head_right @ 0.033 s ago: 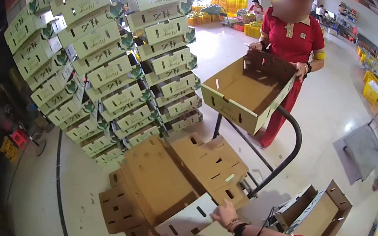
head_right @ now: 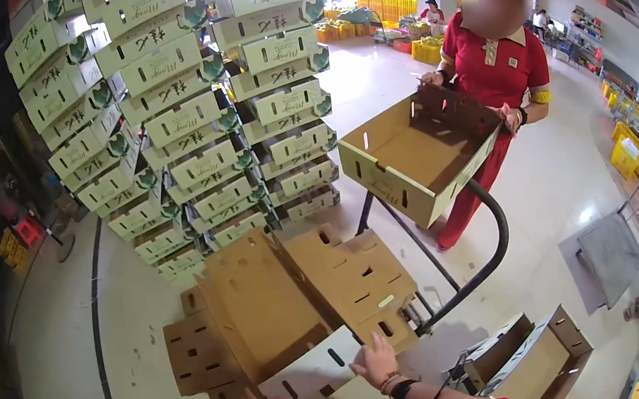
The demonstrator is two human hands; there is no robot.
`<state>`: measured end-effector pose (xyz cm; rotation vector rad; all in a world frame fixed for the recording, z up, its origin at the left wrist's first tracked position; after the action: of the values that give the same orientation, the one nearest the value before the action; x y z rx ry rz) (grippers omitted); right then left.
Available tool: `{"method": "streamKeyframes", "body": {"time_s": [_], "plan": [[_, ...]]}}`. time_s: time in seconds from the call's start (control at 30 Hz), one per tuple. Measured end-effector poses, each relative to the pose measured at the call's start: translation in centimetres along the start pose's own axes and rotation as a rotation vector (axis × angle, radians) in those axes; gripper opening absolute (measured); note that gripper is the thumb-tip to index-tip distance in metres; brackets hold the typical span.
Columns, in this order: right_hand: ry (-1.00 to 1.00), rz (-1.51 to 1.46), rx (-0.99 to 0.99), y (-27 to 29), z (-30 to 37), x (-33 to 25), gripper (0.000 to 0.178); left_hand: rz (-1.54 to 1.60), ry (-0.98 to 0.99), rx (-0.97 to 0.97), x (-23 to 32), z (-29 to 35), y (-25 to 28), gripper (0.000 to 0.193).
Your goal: Assembling and stacking cardboard produce boxes in a warehouse environment.
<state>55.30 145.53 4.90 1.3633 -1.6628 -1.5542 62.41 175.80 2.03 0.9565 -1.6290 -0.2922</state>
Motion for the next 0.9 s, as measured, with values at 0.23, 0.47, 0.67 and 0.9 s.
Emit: {"method": "streamKeyframes", "body": {"time_s": [0.23,0.47,0.67,0.9], "plan": [[0.87,0.11,-0.372,-2.2,-0.2,-4.2,0.082,-0.053,-0.726,-0.586,3.3,0.1,-3.1,0.062],[0.744,0.051,-0.393,-6.9,0.3,-3.1,0.04,-0.302,-0.726,-0.923,2.2,3.6,-6.1,0.061],[0.651,-0.157,-0.66,-9.9,-1.4,-2.2,0.019,-0.219,-0.5,-1.368,1.5,2.8,-7.7,0.082],[0.655,-0.089,-1.082,-9.5,-0.2,-2.9,0.081,-0.257,-0.394,-1.374,4.5,4.3,-9.1,0.062]]}}
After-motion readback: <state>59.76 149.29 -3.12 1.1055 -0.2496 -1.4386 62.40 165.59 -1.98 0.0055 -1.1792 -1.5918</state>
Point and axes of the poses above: each hand's wrist, its own z-axis away from the middle knuckle, its own y-axis out of the back of the hand, x = y × z, the point moved 5 cm from there along -z, towards the middle knuckle, and after that the axes turned 14 degrees about x, right-handed, at the moved point
